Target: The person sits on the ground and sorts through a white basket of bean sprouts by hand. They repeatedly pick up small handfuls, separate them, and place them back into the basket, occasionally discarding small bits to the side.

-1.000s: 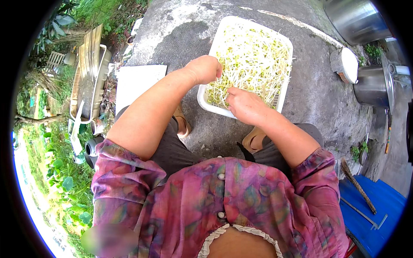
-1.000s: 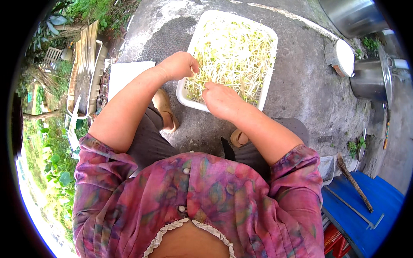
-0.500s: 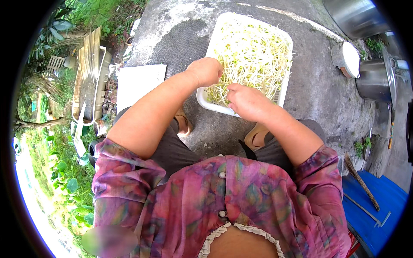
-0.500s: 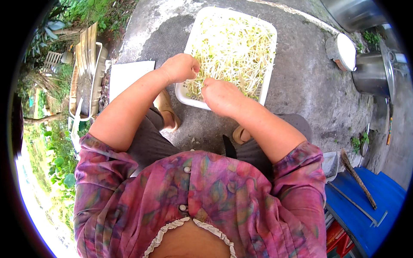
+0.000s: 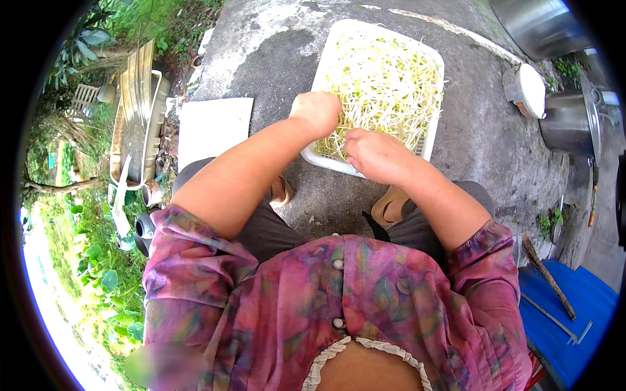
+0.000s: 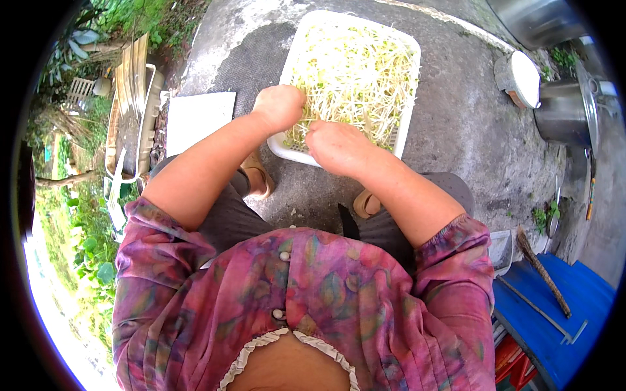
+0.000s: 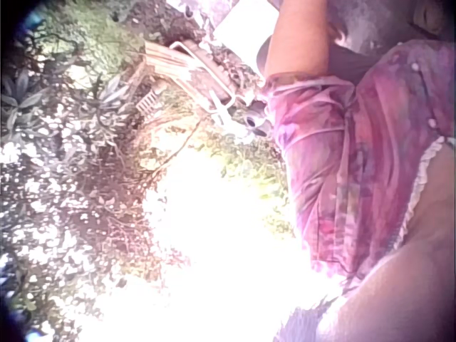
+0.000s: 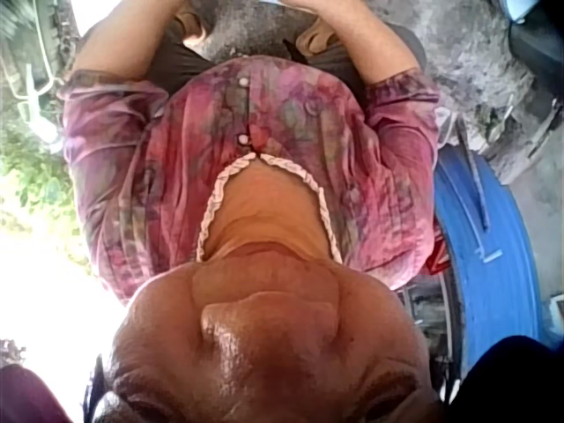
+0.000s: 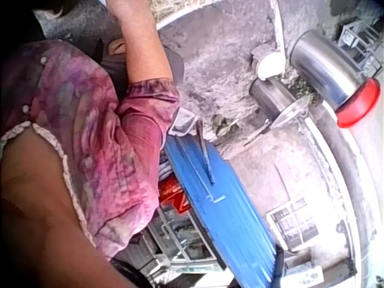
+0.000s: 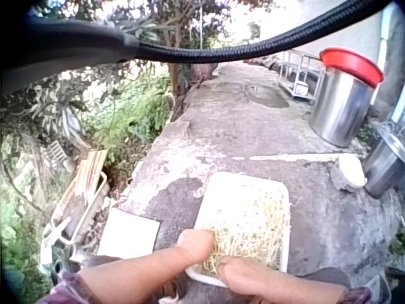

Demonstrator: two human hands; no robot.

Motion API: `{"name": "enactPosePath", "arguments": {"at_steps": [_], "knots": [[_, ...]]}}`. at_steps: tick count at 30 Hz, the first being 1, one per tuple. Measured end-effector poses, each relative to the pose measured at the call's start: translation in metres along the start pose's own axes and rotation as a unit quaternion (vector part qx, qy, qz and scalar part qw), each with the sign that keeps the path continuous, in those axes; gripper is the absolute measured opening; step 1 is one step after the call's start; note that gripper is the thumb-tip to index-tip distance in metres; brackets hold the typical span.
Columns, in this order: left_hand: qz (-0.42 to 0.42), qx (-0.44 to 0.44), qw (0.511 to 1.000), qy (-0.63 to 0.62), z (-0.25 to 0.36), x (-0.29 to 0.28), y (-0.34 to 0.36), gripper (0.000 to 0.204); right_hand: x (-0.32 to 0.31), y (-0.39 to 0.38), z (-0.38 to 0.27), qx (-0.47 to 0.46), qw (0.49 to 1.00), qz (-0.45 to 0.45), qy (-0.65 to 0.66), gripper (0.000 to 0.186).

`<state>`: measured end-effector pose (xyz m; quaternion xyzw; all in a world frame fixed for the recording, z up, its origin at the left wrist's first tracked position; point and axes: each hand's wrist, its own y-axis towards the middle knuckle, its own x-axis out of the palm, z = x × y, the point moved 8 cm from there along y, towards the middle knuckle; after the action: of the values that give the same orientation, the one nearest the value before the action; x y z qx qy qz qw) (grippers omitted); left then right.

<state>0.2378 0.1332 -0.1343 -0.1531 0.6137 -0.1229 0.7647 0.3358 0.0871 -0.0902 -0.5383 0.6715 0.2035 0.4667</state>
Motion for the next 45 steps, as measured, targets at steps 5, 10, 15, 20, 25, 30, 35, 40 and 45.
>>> {"name": "enactPosePath", "arguments": {"at_steps": [5, 10, 15, 20, 25, 30, 35, 40, 45], "knots": [[0.025, 0.046, 0.963, -0.265, -0.010, -0.047, -0.003, 0.011, -0.030, -0.001, 0.010, 0.049, 0.989, 0.121, 0.076, 0.017], [-0.045, 0.049, 0.815, -0.575, -0.001, -0.062, -0.026, 0.003, -0.039, -0.005, 0.038, 0.184, 0.857, 0.136, 0.461, 0.016], [-0.051, 0.084, 0.771, -0.629, 0.016, -0.070, -0.039, 0.004, -0.031, -0.002, 0.038, 0.157, 0.747, 0.125, 0.634, 0.010], [-0.013, 0.042, 0.746, -0.664, 0.015, -0.065, -0.041, 0.007, -0.036, -0.004, 0.037, 0.154, 0.697, 0.155, 0.684, 0.008], [-0.139, 0.007, 0.715, -0.685, 0.018, -0.047, -0.048, 0.009, -0.056, -0.011, 0.044, 0.106, 0.677, 0.277, 0.673, 0.008], [-0.135, 0.006, 0.697, -0.705, 0.025, -0.049, -0.048, 0.006, -0.062, -0.015, 0.047, 0.088, 0.693, 0.317, 0.641, 0.011], [-0.105, -0.002, 0.706, -0.700, 0.024, -0.056, -0.046, 0.003, -0.066, -0.018, 0.037, 0.064, 0.747, 0.308, 0.585, 0.007], [-0.101, 0.022, 0.708, -0.699, 0.019, -0.063, -0.047, 0.006, -0.087, -0.024, 0.023, -0.005, 0.841, 0.352, 0.412, 0.004], [-0.009, -0.036, 0.708, -0.705, -0.011, -0.077, -0.045, 0.006, -0.118, -0.035, 0.014, -0.016, 0.867, 0.412, 0.279, 0.007]]}}
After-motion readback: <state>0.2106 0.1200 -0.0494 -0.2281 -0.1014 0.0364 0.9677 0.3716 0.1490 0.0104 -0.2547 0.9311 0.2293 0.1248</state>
